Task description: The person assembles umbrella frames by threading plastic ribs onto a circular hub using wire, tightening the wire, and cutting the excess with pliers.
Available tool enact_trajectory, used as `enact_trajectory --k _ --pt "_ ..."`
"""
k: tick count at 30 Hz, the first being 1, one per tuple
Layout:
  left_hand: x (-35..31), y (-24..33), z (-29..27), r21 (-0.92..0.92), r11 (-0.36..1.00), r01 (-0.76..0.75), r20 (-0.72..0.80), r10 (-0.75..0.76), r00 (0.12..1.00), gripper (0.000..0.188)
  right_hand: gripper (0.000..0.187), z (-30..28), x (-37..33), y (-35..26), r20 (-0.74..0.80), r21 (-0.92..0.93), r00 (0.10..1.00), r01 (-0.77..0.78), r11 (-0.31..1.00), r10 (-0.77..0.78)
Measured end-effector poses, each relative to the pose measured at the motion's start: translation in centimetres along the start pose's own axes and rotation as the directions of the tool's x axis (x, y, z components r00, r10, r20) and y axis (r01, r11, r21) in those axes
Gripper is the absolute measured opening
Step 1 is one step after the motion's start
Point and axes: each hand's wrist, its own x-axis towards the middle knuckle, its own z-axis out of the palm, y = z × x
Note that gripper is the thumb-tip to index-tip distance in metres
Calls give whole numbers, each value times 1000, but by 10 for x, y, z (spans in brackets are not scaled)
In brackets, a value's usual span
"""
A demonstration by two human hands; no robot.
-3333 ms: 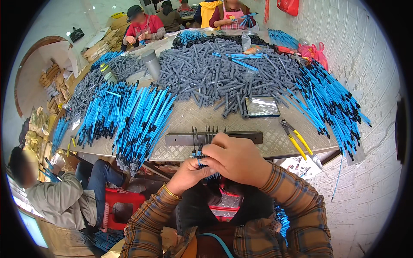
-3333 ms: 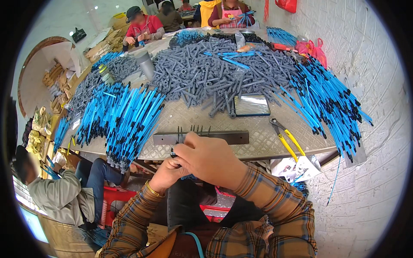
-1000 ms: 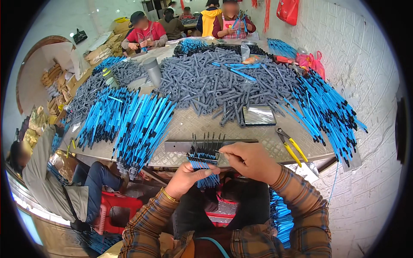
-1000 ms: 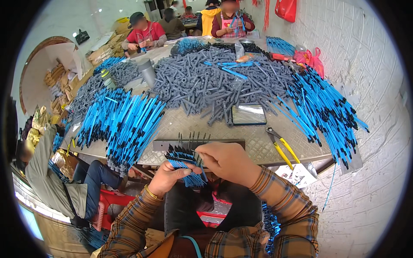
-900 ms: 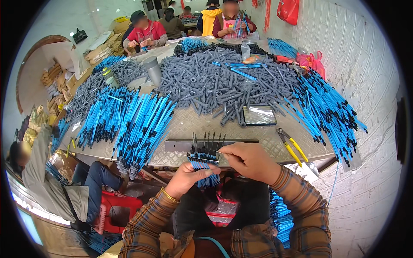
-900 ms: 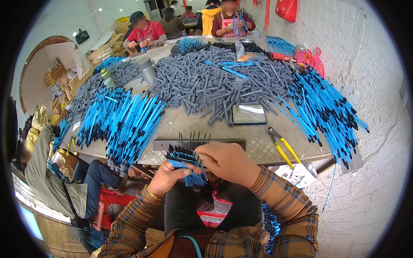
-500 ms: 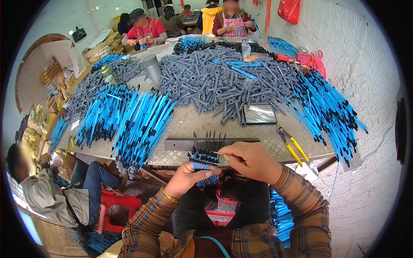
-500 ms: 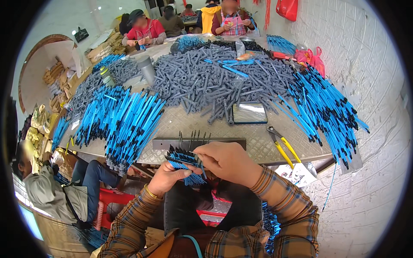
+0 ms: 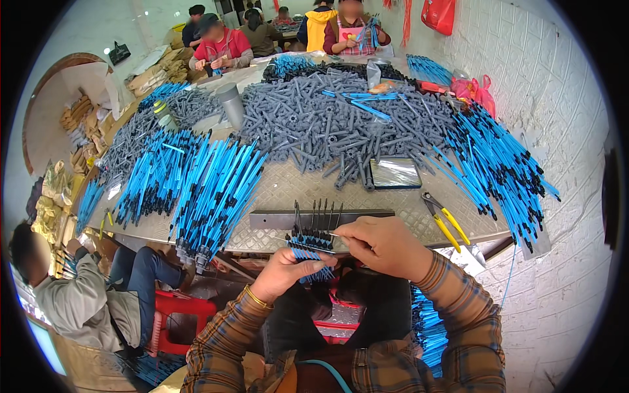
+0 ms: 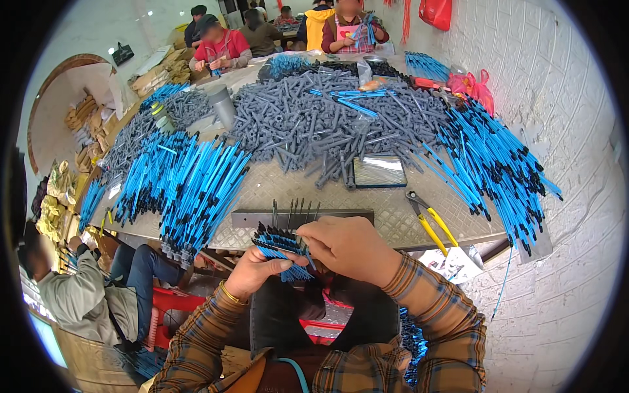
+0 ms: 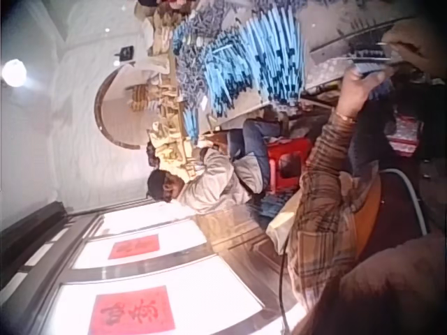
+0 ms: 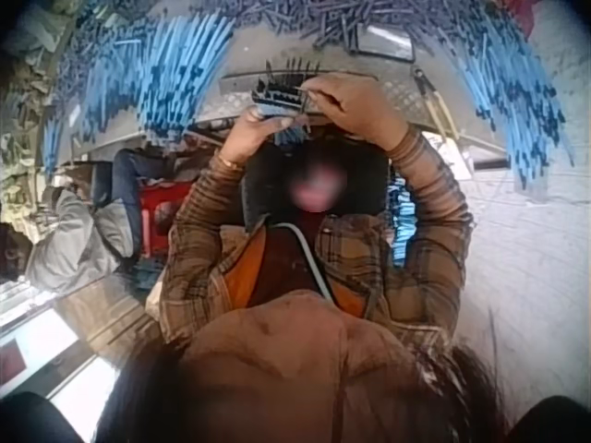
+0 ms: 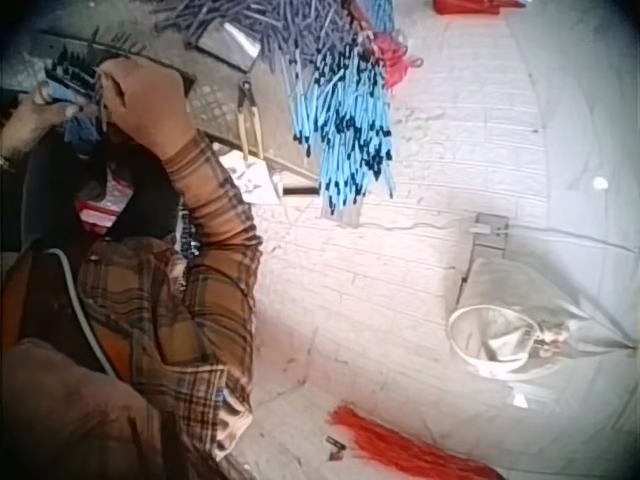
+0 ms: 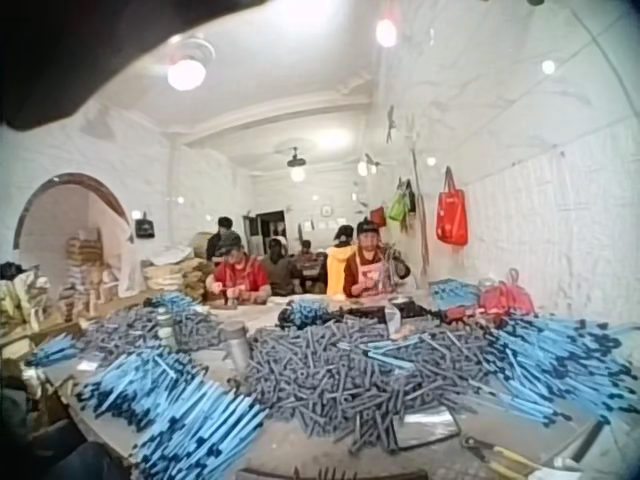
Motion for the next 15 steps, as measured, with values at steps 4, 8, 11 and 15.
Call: enact_trajectory --k 4,8,11,15 --pt "1 1 1 43 999 -9 25 8 1000 20 19 0 2 0 34 -30 999 14 999 -12" --pt "2 5 2 111 993 -24 53 18 998 20 23 0 4 -7 72 18 994 -86 996 85" --pt "2 3 2 71 997 -2 43 -1 999 20 25 12 0 1 51 125 994 -102 987 96" --pt "2 -3 -1 72 997 19 46 -22 999 20 29 29 -4 9 31 255 996 -87 963 82"
